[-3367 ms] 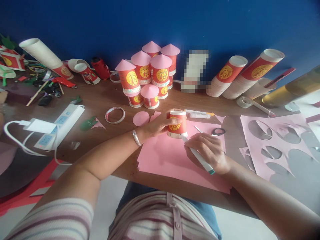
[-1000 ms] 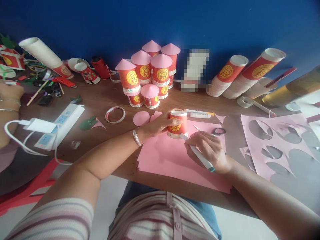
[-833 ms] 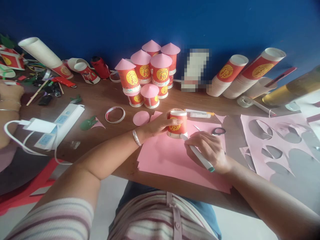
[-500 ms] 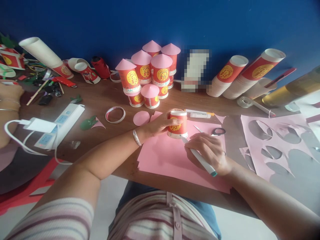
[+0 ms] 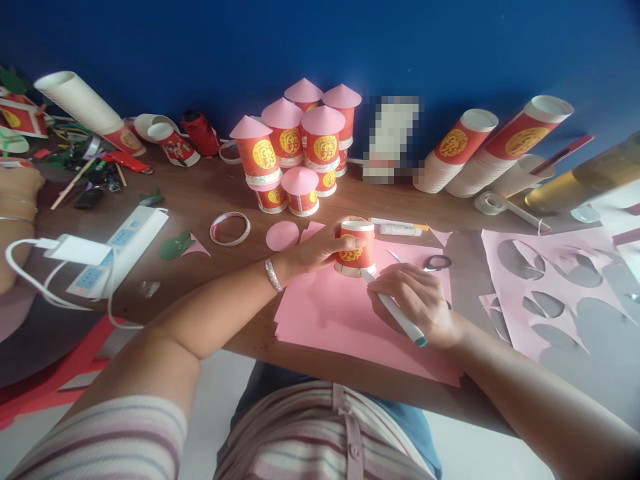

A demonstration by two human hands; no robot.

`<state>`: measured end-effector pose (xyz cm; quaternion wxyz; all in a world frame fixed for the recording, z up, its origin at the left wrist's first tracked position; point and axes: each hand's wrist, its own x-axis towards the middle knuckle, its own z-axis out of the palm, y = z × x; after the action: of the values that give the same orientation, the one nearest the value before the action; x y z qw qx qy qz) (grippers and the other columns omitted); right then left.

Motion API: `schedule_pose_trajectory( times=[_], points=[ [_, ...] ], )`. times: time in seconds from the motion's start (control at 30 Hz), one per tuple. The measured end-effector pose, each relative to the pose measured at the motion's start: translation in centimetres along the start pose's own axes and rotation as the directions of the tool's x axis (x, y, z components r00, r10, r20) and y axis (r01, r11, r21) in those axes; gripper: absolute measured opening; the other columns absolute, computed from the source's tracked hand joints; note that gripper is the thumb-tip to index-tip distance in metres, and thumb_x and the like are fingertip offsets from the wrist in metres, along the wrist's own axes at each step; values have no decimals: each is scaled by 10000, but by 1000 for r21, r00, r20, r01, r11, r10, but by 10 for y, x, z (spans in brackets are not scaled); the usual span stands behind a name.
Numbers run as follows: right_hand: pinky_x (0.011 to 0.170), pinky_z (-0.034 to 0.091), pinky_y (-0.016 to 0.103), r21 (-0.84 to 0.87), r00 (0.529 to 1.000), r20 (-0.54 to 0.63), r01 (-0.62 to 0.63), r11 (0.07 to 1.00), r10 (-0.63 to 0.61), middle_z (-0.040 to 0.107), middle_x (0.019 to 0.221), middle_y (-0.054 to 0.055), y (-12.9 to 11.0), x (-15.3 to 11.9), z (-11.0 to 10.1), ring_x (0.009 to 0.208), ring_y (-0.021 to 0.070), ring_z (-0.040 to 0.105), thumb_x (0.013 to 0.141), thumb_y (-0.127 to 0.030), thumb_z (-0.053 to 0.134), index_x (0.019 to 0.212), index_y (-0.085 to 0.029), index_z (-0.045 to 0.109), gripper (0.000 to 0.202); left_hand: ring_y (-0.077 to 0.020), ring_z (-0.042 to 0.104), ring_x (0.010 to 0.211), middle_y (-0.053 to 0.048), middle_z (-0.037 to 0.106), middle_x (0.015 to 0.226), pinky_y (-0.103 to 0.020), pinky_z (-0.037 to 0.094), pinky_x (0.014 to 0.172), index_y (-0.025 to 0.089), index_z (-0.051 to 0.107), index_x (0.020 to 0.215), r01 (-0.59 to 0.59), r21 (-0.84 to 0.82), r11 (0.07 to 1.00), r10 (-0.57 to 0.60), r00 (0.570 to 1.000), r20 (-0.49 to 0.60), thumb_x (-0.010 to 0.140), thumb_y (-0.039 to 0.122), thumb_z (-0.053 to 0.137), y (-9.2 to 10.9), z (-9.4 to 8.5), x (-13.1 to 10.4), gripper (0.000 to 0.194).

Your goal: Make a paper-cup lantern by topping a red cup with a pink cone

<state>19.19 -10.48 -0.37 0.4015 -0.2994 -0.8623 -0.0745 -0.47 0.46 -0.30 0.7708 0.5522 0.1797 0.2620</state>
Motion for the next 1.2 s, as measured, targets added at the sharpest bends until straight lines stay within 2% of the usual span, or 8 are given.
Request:
schedule_pose_trajectory(
  times=[0.33, 0.47, 0.57, 0.63, 0.73, 0.83, 1.03, 1.2],
  points=[
    [652, 593, 310, 8, 999, -42, 20, 1000, -20, 632, 718, -12, -1, 3, -2, 649, 155, 631, 840, 48, 661, 998, -184, 609, 285, -159, 535, 838, -15, 563, 909, -287, 440, 729, 197, 598, 945, 34, -15, 999, -35, 999, -37, 811, 393, 824, -1, -1, -2, 329],
    [639, 580, 318, 18, 997, -56, 49, 999, -48, 609, 727, -9, 0, -1, -2, 660, 162, 608, 899, -15, 660, 1081, -176, 635, 244, -179, 575, 868, -36, 625, 928, -301, 462, 748, 190, 646, 957, 15, 2, 1000, -15, 998, -63, 844, 406, 787, -1, -3, -4, 282],
    [623, 557, 308, -15, 997, -51, 55, 998, -55, 596, 744, -8, 4, -3, -2, 660, 161, 609, 957, -67, 634, 1152, -187, 629, 229, -206, 624, 953, -61, 684, 1021, -323, 499, 813, 190, 693, 1068, 24, -75, 997, -31, 995, -93, 851, 380, 755, -2, -6, -5, 295],
    [608, 540, 293, -39, 997, -73, 18, 999, -20, 619, 781, 1, 8, -5, -1, 660, 156, 622, 974, -91, 624, 1167, -201, 615, 222, -227, 646, 1012, -70, 707, 1071, -349, 520, 866, 194, 708, 1133, 36, -144, 989, -53, 991, -121, 839, 360, 745, -4, -9, -5, 339],
    [564, 501, 271, -88, 983, -149, -122, 989, 108, 676, 824, 15, 15, -12, 5, 664, 158, 651, 952, -82, 643, 1160, -214, 595, 251, -240, 672, 1008, -62, 722, 1035, -371, 542, 876, 202, 734, 1116, 41, -216, 975, -80, 982, -171, 816, 340, 752, -7, -13, -6, 331],
    [525, 457, 262, -143, 964, -189, -214, 966, 186, 704, 827, 11, 22, -18, 12, 656, 167, 670, 926, -52, 640, 1147, -228, 573, 291, -261, 698, 1030, -64, 740, 1055, -391, 564, 882, 214, 751, 1144, 19, -264, 964, -63, 985, -159, 805, 328, 772, -9, -14, -5, 359],
    [520, 430, 240, -101, 969, -148, -216, 971, 200, 654, 778, -15, 32, -18, 15, 561, 127, 588, 964, -53, 590, 1075, -215, 551, 200, -295, 724, 1124, -91, 776, 1126, -422, 571, 976, 207, 762, 1193, -54, -279, 959, 18, 991, -132, 805, 346, 813, -10, -16, -1, 415],
    [576, 450, 251, -79, 991, -64, -119, 990, 115, 639, 698, -35, 35, -18, 12, 559, 135, 574, 989, -46, 542, 1094, -220, 593, 209, -353, 731, 1144, -146, 798, 1126, -479, 550, 1009, 138, 739, 1276, 2, -302, 953, -28, 996, -81, 824, 432, 765, -9, -21, -2, 540]
  ],
)
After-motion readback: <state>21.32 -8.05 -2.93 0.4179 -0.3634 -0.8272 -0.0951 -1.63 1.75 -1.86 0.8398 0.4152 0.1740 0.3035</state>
